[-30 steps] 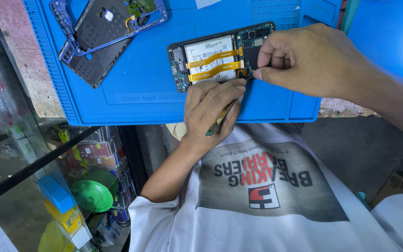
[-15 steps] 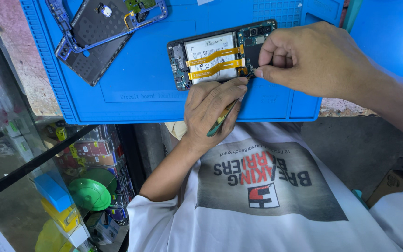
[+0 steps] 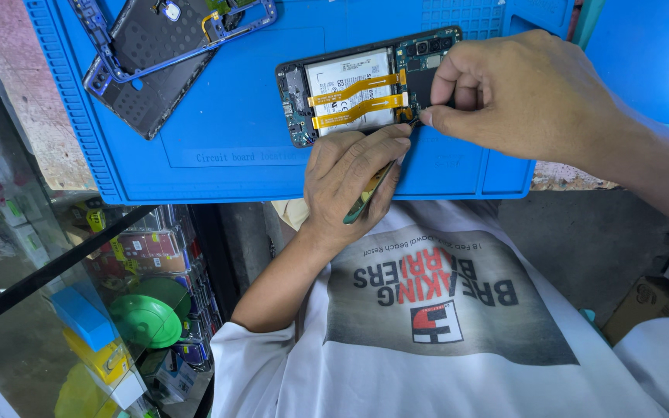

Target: The person assembles a mobile phone by placing internal circuit boards and battery into the chassis, connecting ribbon cables using tweezers, and tightening small screws with a screwdriver.

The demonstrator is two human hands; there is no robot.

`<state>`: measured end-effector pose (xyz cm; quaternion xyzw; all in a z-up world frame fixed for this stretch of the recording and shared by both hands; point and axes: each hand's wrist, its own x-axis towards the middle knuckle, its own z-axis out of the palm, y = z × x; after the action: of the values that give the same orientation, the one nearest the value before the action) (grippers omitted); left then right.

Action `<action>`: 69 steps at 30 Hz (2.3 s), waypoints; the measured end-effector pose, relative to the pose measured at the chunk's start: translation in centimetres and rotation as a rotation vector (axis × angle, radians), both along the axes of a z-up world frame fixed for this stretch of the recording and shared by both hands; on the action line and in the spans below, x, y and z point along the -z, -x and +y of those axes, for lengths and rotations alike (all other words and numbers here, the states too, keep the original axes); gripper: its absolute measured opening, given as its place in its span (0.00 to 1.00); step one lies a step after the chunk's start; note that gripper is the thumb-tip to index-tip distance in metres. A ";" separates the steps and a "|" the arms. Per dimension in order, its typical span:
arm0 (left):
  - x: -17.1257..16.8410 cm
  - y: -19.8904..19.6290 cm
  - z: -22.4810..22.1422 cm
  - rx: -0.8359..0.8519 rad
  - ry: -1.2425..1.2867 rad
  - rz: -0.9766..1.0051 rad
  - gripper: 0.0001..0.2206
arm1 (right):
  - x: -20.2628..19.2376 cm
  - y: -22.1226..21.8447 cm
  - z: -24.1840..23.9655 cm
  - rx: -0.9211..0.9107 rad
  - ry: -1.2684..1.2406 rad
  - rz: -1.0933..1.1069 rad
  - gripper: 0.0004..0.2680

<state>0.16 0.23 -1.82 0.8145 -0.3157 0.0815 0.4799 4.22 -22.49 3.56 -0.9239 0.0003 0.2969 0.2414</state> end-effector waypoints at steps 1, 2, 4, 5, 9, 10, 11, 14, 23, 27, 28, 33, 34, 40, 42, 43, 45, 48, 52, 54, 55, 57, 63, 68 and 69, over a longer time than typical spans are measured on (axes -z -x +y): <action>0.0 0.0 0.0 -0.002 -0.003 0.000 0.15 | 0.2 0.1 -0.1 0.002 -0.003 -0.002 0.11; -0.1 0.0 0.0 -0.003 -0.007 -0.001 0.15 | 0.2 0.1 -0.1 0.004 -0.007 -0.004 0.11; -0.1 0.0 0.1 -0.005 -0.010 0.001 0.15 | 0.2 0.1 -0.1 0.008 -0.004 -0.008 0.10; -0.1 0.1 0.1 -0.006 -0.010 0.003 0.15 | 0.2 0.1 0.0 0.009 -0.003 -0.009 0.10; -0.1 0.1 0.1 -0.014 0.002 -0.007 0.15 | 0.1 0.2 0.0 0.001 -0.003 -0.021 0.11; -0.1 0.1 0.1 -0.012 0.009 -0.010 0.15 | 0.2 0.1 0.0 0.004 -0.006 -0.017 0.11; -0.2 0.1 0.2 -0.011 0.015 -0.013 0.14 | 0.2 0.0 -0.1 0.008 -0.010 -0.013 0.10; -0.5 0.2 0.5 -0.014 0.081 0.002 0.13 | 0.2 -0.1 -0.1 0.009 -0.013 -0.022 0.11; -5.0 -1.0 6.6 -0.130 -0.004 0.092 0.03 | -1.5 3.1 0.3 -0.104 -0.121 -0.464 0.09; -5.3 -4.1 8.1 -0.143 -0.165 0.244 0.09 | -1.3 5.1 1.0 -0.356 0.088 -0.757 0.09; -5.1 -5.1 7.6 -0.104 -0.176 0.156 0.08 | -1.1 5.1 0.9 -0.380 0.152 -0.823 0.09; -5.0 -6.6 5.6 -0.012 -0.294 0.111 0.06 | -0.3 3.1 -1.4 -0.552 0.313 -1.019 0.10; -5.2 -6.0 5.5 -0.002 -0.307 0.179 0.07 | -0.1 2.6 -1.8 -0.602 0.374 -1.061 0.10; -6.2 -1.1 4.7 0.015 -0.199 0.344 0.07 | 1.8 -1.7 -2.6 -0.614 0.444 -1.092 0.10; -6.3 -0.6 4.4 0.106 -0.199 0.569 0.08 | 1.9 -1.9 -2.2 -0.524 0.355 -1.034 0.09; -6.4 -0.5 4.2 0.154 -0.197 0.677 0.09 | 1.5 -1.4 -2.0 -0.420 0.238 -0.967 0.08; -6.7 -1.2 3.8 0.079 -0.092 0.442 0.08 | 0.2 0.1 -2.0 -0.211 0.023 -0.838 0.06; -7.6 -2.2 2.4 0.075 -0.105 0.277 0.07 | -1.3 3.1 -2.0 0.046 -0.283 -0.649 0.07; -8.3 -2.6 -1.4 0.380 -0.334 0.266 0.09 | -0.8 8.8 -1.2 0.303 -0.647 -0.387 0.11; -7.5 -4.7 -1.2 0.515 -0.270 0.093 0.26 | -0.5 10.1 -2.9 0.384 -0.733 -0.626 0.09; -6.8 -6.1 -0.9 0.583 -0.235 0.014 0.35 | -0.6 10.9 -3.8 0.454 -0.796 -0.693 0.10; -5.8 -9.7 0.0 0.657 -0.479 -0.065 0.61 | -1.3 11.6 -5.5 0.593 -0.769 -0.652 0.11; -5.7 -12.5 -0.3 0.594 -0.818 -0.296 0.46 | -0.9 5.8 -4.8 0.129 -0.220 -0.728 0.06; -6.4 -12.1 1.6 0.550 -0.867 -0.251 0.45 | -0.4 3.6 -2.8 0.036 -0.170 -0.721 0.06; -6.5 -11.7 2.2 0.524 -0.878 -0.273 0.44 | -0.4 3.5 -2.7 0.074 -0.148 -0.674 0.06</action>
<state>11.89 2.45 4.73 0.8146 -0.5727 -0.0759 0.0526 0.76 -25.20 4.01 -0.9493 -0.0677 -0.0346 0.3049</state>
